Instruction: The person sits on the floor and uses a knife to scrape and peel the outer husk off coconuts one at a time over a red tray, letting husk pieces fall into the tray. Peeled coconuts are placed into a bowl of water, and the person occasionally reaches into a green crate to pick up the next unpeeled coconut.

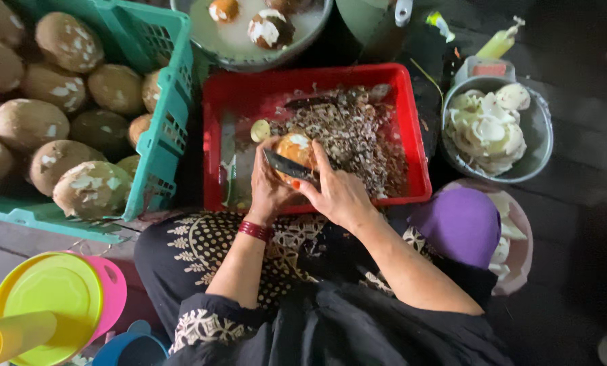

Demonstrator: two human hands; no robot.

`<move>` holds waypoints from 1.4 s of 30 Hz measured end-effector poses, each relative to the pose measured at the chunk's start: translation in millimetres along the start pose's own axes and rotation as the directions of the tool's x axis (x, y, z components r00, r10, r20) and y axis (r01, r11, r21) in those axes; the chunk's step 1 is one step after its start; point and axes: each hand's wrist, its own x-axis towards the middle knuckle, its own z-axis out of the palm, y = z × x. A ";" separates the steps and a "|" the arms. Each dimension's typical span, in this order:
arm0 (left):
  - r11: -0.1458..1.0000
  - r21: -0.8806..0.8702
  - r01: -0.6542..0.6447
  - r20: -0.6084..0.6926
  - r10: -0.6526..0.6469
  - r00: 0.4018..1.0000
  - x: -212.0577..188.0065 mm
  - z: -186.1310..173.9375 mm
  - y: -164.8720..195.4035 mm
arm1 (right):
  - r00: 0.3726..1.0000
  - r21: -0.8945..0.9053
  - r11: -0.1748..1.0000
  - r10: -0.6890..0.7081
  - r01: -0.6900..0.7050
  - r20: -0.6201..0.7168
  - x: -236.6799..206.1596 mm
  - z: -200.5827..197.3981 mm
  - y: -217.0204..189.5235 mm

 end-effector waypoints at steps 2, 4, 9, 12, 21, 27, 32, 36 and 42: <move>0.999 -0.002 0.042 0.019 -0.041 0.999 -2.7 2.3 4.4 | 1.000 -0.092 0.996 0.007 -0.009 -0.012 1.6 -2.8 -4.8; 0.955 0.287 -0.076 0.010 0.076 0.997 -4.3 3.7 12.1 | 0.981 -0.115 0.981 0.168 -0.157 0.094 9.5 -6.3 -5.4; 0.928 0.371 -0.037 -0.014 0.045 0.999 -2.2 2.9 30.8 | 0.945 0.102 0.952 0.267 -0.290 0.191 16.1 -5.9 0.2; 0.956 0.293 -0.036 -0.042 0.050 0.998 -1.6 3.8 32.0 | 0.996 0.007 0.996 0.087 -0.087 -0.002 8.0 6.0 1.9; 0.996 0.046 0.072 0.015 -0.073 0.997 2.2 -3.8 -3.7 | 0.939 0.684 0.644 0.240 -0.343 0.246 25.6 6.2 23.1; 0.995 -0.034 0.098 0.084 -0.095 0.992 8.9 -10.7 -23.1 | 0.998 0.141 0.989 0.040 -0.047 0.050 -8.6 6.4 6.9; 0.989 -0.094 0.118 0.099 -0.109 0.989 1.9 -8.4 -16.4 | 0.997 -0.032 0.998 0.047 -0.049 -0.054 -4.1 11.6 4.2; 0.996 0.083 -0.045 0.072 0.039 0.997 2.1 -3.9 -5.7 | 0.995 0.072 0.992 0.101 -0.101 -0.003 5.6 6.3 10.4; 0.998 0.044 -0.053 0.015 0.053 0.998 1.4 -9.7 -0.5 | 1.000 0.027 1.000 -0.015 0.014 0.024 -5.9 -5.3 -0.5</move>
